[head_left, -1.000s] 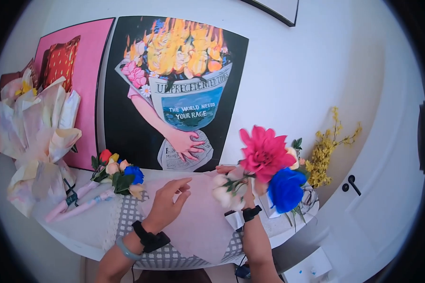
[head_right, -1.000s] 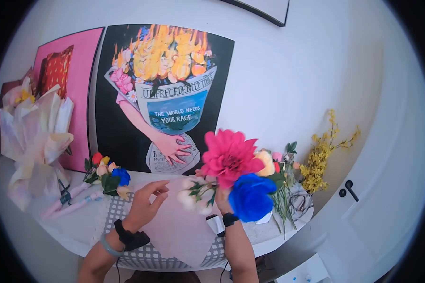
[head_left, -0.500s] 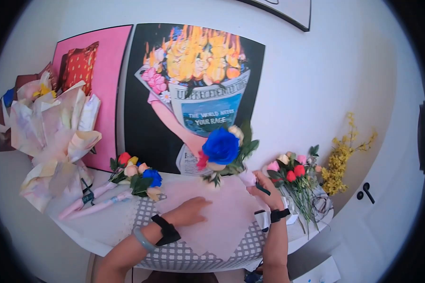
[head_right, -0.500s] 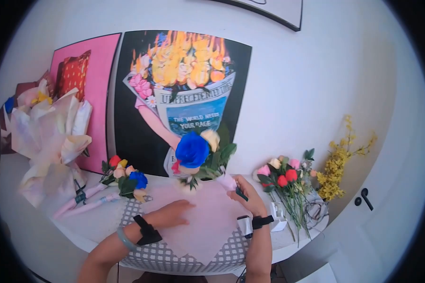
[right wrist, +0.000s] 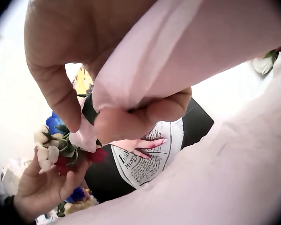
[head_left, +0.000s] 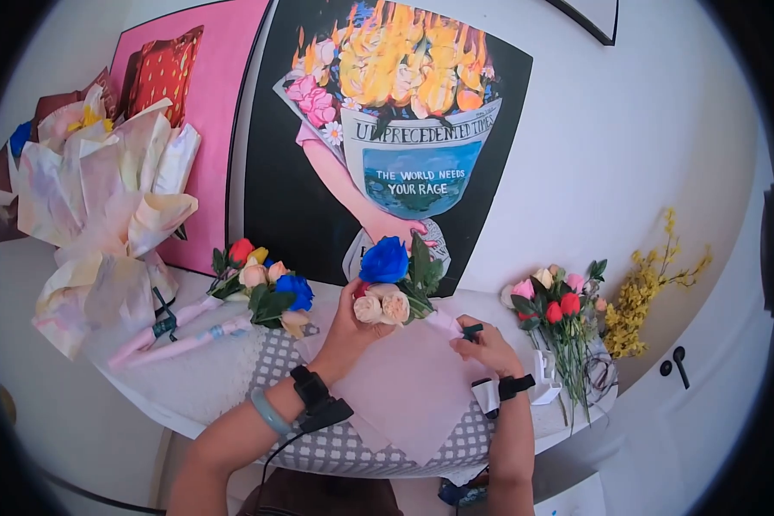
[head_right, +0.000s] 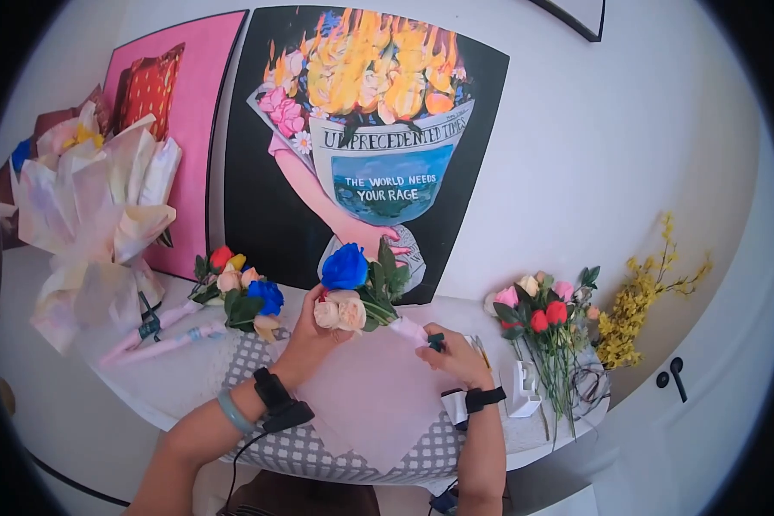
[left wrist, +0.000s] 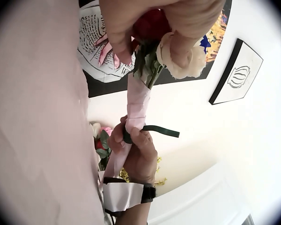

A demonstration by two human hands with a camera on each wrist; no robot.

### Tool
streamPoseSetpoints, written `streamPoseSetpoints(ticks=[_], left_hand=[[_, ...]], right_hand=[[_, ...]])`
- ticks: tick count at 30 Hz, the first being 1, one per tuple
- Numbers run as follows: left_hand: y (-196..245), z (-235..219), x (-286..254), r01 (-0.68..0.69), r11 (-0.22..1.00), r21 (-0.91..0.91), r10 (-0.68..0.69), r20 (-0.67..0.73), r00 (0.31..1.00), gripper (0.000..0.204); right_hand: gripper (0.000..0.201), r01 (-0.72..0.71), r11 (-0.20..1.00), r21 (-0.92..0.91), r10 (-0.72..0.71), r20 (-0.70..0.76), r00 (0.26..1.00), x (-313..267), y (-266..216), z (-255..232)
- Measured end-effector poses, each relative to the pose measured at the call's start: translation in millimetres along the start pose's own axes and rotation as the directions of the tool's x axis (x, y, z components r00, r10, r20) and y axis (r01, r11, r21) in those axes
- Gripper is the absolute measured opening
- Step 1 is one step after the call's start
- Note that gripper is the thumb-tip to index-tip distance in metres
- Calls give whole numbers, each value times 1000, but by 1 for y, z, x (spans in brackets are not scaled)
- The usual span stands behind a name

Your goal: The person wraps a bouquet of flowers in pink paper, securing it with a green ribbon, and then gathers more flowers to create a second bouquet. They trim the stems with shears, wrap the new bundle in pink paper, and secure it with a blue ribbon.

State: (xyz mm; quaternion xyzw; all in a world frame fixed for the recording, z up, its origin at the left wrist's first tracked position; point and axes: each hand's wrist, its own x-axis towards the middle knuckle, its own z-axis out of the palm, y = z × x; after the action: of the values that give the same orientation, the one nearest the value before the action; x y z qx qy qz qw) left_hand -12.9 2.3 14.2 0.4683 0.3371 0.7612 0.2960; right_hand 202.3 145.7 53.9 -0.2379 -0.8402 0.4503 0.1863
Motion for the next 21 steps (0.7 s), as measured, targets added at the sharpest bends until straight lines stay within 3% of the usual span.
streamPoseSetpoints(ticks=[1, 4, 7, 10, 13, 16, 19, 21], left_hand=[[0, -2, 0, 9, 1000, -10, -9, 3, 1000, 67], [-4, -7, 2, 54, 996, -74, -51, 33, 998, 63], [-1, -6, 2, 90, 991, -100, -86, 48, 995, 55], [-5, -6, 2, 83, 996, -21, -81, 70, 994, 51], [-9, -6, 0, -2, 994, 109, -6, 76, 997, 52], [-8, -9, 1, -191, 899, 394, 169, 89, 982, 51], [-1, -8, -3, -167, 936, 309, 148, 86, 985, 44], [1, -10, -3, -23, 997, 80, 24, -17, 1000, 33]], right_hand=[[25, -5, 999, -46, 4, -12, 1000, 1, -2, 3], [39, 54, 909, -414, -94, -75, 993, -1, -24, 10], [51, 238, 910, -339, -291, -114, 950, 7, -25, 18], [50, 323, 890, -321, -376, -116, 919, 14, -48, 26], [38, 437, 849, -296, -462, -16, 887, 31, -51, 28], [27, 407, 913, -36, -405, 57, 913, 47, -41, 34], [26, 427, 904, 20, -427, -12, 904, 53, -27, 48], [30, 371, 928, 43, -370, -33, 929, 55, -19, 54]])
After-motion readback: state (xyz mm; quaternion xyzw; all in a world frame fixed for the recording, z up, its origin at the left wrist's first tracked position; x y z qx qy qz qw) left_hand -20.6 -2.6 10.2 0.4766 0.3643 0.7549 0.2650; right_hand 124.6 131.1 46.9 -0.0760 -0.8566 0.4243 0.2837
